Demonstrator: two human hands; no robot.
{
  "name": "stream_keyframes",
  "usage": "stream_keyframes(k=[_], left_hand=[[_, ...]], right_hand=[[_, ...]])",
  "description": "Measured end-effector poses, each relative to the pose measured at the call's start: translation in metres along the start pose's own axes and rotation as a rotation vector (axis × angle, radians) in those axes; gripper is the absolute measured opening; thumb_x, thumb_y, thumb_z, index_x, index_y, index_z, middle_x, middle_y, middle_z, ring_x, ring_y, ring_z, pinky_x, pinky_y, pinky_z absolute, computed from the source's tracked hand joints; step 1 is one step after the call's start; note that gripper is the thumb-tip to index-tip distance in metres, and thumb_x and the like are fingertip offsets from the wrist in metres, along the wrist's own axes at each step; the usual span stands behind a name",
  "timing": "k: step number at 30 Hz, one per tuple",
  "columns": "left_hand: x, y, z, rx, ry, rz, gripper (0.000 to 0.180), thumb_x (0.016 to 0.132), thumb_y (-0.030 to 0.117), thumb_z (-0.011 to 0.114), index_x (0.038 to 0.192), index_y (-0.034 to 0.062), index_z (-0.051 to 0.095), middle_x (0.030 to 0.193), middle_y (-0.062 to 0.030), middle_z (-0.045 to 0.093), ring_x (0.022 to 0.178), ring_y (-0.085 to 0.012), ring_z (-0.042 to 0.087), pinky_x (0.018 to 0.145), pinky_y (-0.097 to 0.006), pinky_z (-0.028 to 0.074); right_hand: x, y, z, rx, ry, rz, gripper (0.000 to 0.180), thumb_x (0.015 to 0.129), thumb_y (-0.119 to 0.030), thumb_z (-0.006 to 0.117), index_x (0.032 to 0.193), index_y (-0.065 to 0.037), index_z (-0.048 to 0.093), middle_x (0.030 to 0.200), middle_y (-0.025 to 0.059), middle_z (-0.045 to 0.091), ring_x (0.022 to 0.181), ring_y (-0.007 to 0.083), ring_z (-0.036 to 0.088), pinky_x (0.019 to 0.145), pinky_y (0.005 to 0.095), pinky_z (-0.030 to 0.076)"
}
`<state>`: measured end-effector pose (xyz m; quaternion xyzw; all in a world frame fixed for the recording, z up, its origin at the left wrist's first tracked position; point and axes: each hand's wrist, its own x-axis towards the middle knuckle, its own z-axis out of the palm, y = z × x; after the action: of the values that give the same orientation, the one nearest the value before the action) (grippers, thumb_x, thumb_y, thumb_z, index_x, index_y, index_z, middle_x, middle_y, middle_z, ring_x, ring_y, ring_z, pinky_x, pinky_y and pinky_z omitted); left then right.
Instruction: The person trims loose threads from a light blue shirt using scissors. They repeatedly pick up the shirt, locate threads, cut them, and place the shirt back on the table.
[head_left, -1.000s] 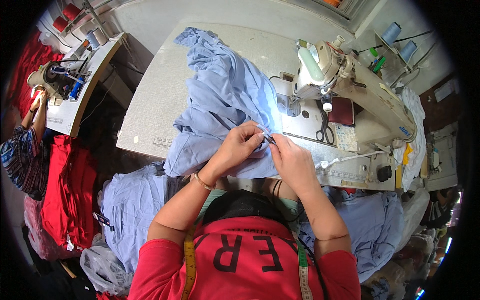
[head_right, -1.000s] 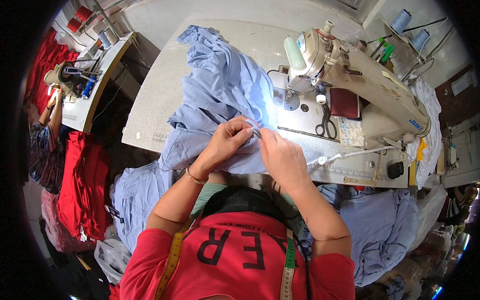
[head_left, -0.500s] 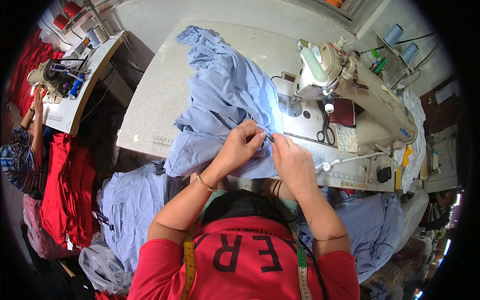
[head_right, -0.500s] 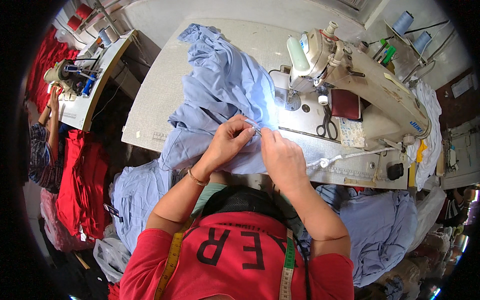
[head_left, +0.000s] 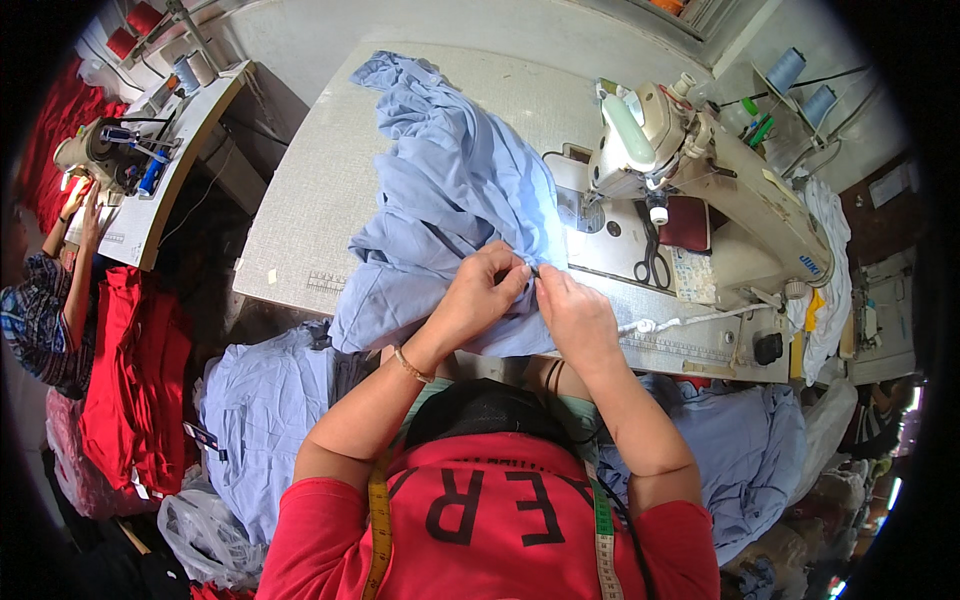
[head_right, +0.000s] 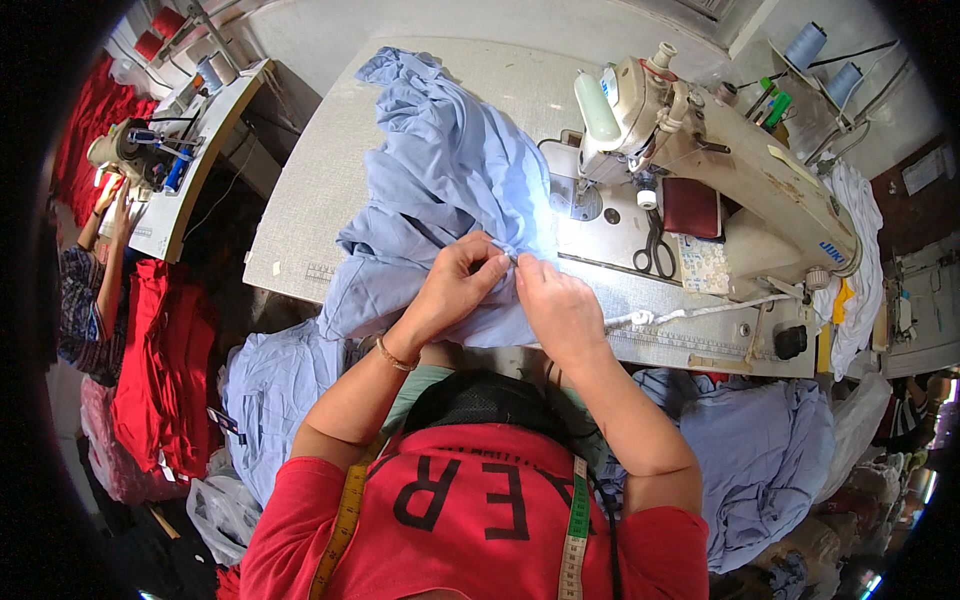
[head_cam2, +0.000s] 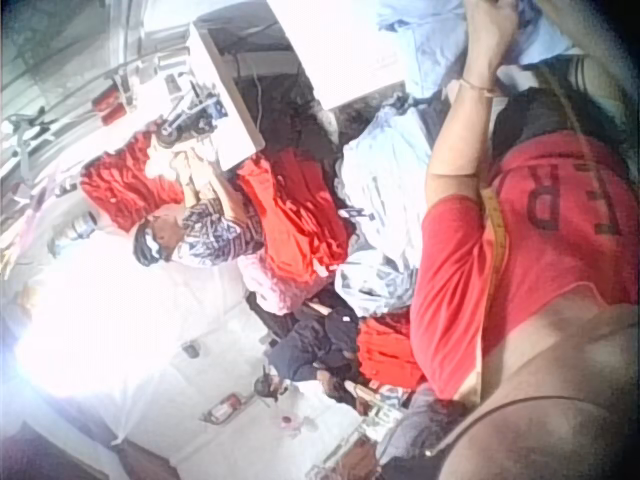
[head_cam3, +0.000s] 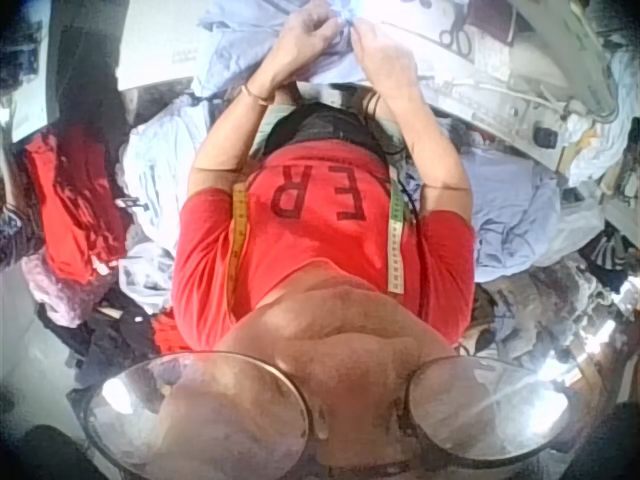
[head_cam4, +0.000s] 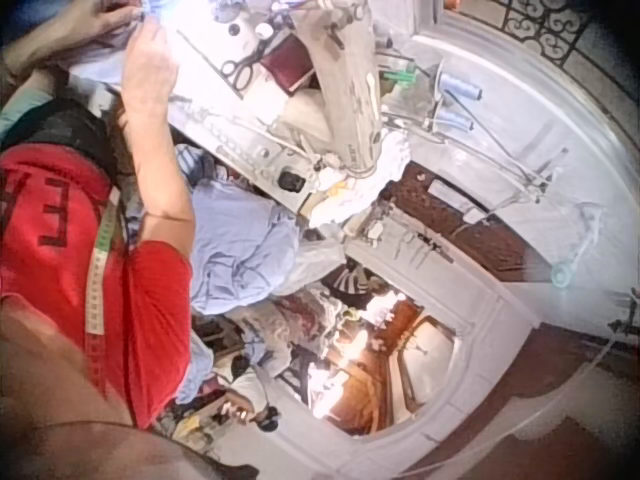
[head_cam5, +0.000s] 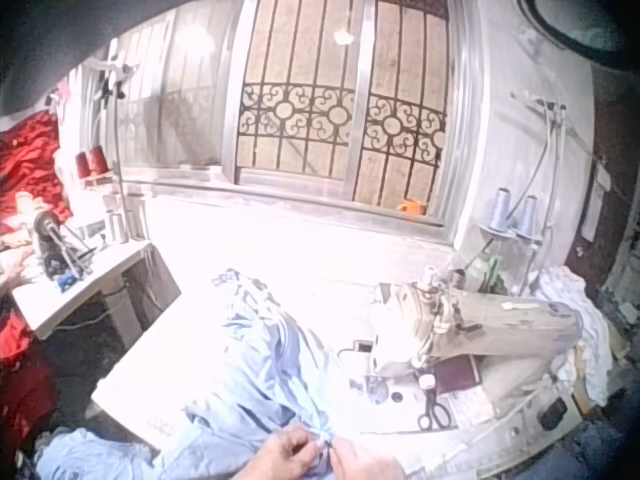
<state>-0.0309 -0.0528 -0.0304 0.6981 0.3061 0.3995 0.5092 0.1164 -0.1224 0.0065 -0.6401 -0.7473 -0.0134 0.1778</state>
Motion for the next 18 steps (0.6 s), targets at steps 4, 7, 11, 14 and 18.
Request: stream_keyframes(k=[4,7,11,14,18], left_hand=[[0.000,0.001,0.000,-0.028,0.004,-0.046,0.013,0.086,0.007,0.059,0.083,-0.0059,0.060,0.087,-0.0042,0.052,0.078,-0.0110,0.049,0.070,-0.024,0.041],[0.000,0.004,0.000,-0.071,0.015,-0.060,0.012,0.085,0.006,0.058,0.083,-0.0062,0.060,0.089,-0.0043,0.053,0.080,-0.0110,0.050,0.071,-0.024,0.041],[-0.001,0.001,-0.001,-0.104,0.000,-0.043,0.012,0.085,0.006,0.058,0.082,-0.0061,0.060,0.091,-0.0043,0.054,0.082,-0.0105,0.051,0.071,-0.023,0.041],[-0.001,0.003,-0.001,-0.147,-0.010,-0.075,0.013,0.084,0.006,0.058,0.083,-0.0061,0.061,0.092,-0.0039,0.055,0.081,-0.0099,0.051,0.071,-0.023,0.041],[0.000,0.009,-0.007,-0.194,-0.040,-0.137,0.013,0.084,0.007,0.059,0.084,-0.0057,0.062,0.091,-0.0026,0.057,0.079,-0.0090,0.051,0.071,-0.022,0.040]], right_hand=[[0.001,0.000,0.000,0.042,-0.012,0.043,0.019,0.087,-0.015,0.057,0.101,-0.002,0.056,0.089,0.0169,0.065,0.074,0.0335,0.063,0.063,0.0402,0.051],[0.004,0.006,0.010,0.408,0.214,0.058,0.021,0.084,-0.014,0.061,0.099,-0.001,0.055,0.083,0.0170,0.064,0.070,0.0325,0.063,0.060,0.0363,0.050],[0.011,0.003,0.006,0.661,0.161,0.220,0.023,0.080,-0.010,0.064,0.100,0.000,0.056,0.083,0.0167,0.063,0.068,0.0234,0.062,0.061,0.0313,0.048],[0.012,0.009,0.014,0.848,0.099,0.302,0.020,0.080,-0.009,0.063,0.098,0.000,0.058,0.075,0.0093,0.061,0.063,0.0141,0.056,0.058,0.0279,0.046],[0.015,0.021,0.009,1.189,-0.096,0.457,0.016,0.082,-0.009,0.062,0.096,-0.001,0.060,0.070,-0.0008,0.055,0.056,0.0060,0.048,0.052,0.0222,0.041]])
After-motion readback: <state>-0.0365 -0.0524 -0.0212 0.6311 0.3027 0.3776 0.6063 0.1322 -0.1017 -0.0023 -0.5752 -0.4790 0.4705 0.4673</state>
